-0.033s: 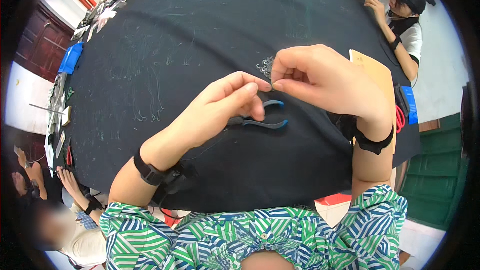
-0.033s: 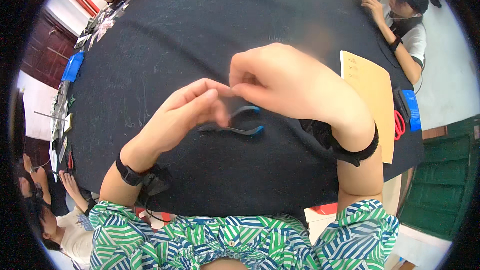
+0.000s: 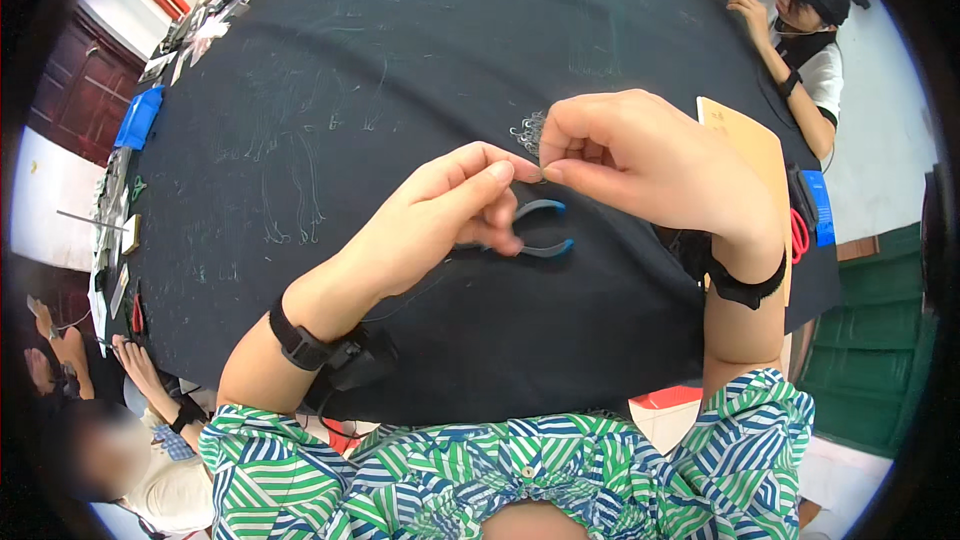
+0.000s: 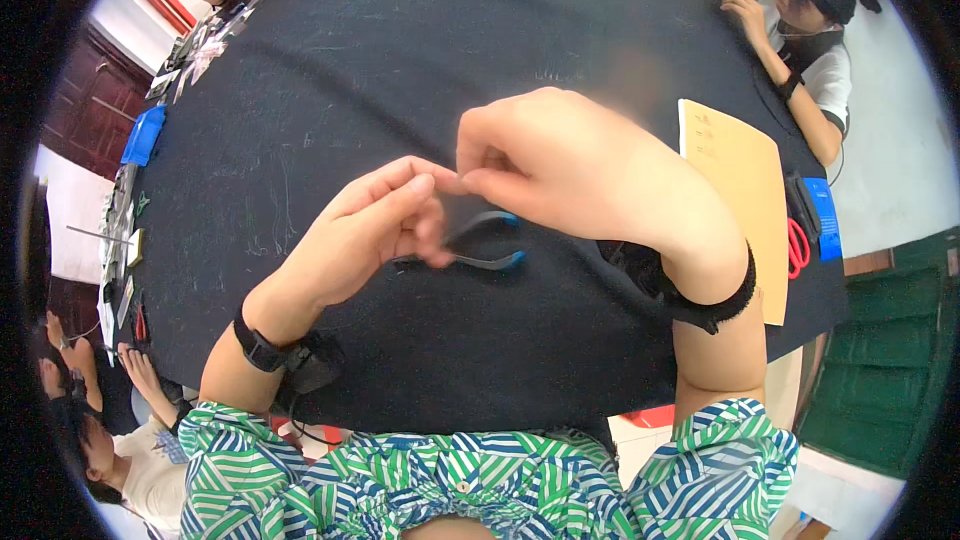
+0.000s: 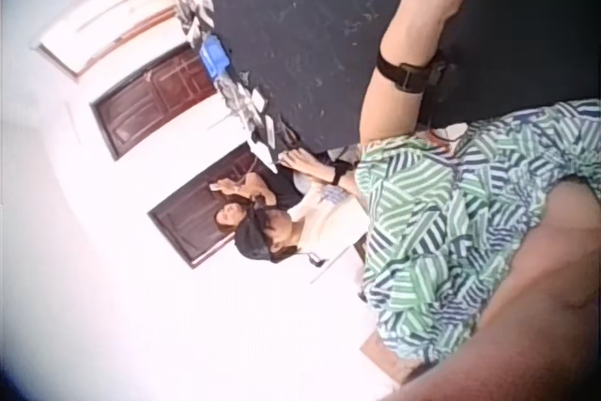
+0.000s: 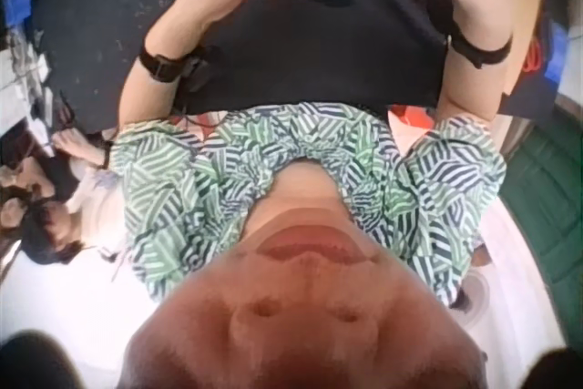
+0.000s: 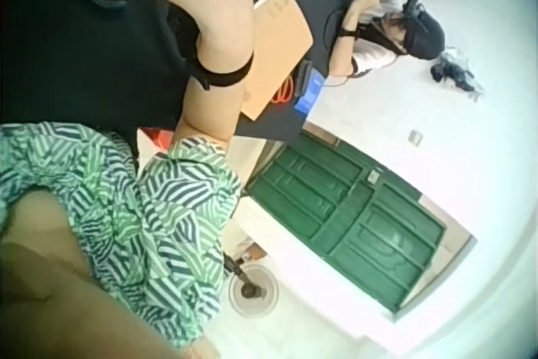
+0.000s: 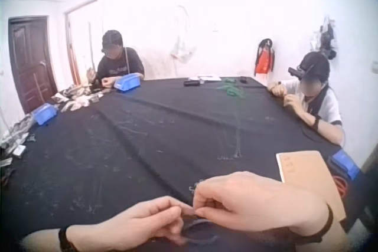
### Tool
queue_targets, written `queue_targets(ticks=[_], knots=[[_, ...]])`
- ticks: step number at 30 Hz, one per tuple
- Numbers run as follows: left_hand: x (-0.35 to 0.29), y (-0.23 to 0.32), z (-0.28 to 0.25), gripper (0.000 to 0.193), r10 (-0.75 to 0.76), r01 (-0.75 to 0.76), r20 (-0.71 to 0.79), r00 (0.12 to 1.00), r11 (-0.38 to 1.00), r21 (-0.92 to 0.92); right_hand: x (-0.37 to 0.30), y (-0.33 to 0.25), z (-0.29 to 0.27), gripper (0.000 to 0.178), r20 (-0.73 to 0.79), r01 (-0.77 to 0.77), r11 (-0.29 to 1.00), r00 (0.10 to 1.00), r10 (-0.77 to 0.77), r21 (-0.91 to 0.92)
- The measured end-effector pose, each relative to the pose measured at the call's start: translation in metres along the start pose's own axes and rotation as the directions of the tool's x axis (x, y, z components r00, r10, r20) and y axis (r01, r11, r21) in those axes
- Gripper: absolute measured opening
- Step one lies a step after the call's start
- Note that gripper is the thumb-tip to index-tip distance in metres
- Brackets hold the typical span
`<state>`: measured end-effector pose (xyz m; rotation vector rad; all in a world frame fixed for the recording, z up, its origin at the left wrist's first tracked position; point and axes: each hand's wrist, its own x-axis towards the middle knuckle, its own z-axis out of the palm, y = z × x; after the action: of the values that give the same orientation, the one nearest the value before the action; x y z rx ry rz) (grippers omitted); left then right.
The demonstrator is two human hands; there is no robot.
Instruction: Assembling fishing tackle by threading components onto a line and crimping them.
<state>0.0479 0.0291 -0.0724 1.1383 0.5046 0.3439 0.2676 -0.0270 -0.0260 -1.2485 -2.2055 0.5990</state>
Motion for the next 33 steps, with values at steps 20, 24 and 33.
queue_targets(ticks=[20, 24, 33], knots=[[0.019, -0.035, -0.020, 0.011, 0.169, -0.119, -0.177, 0.970, 0.958, 0.262, -0.008, 0.056, -0.019, 0.010, -0.050, -0.379, 0.874, 0.923, 0.382, -0.303], [0.019, -0.041, -0.021, 0.011, 0.184, -0.127, -0.175, 0.967, 0.947, 0.296, -0.017, 0.081, -0.013, 0.008, -0.083, -0.426, 0.821, 0.900, 0.429, -0.379], [0.016, -0.036, -0.022, 0.011, 0.173, -0.114, -0.156, 0.972, 0.937, 0.331, -0.009, 0.052, -0.008, 0.006, 0.102, -0.524, 0.776, 0.802, 0.588, -0.350]])
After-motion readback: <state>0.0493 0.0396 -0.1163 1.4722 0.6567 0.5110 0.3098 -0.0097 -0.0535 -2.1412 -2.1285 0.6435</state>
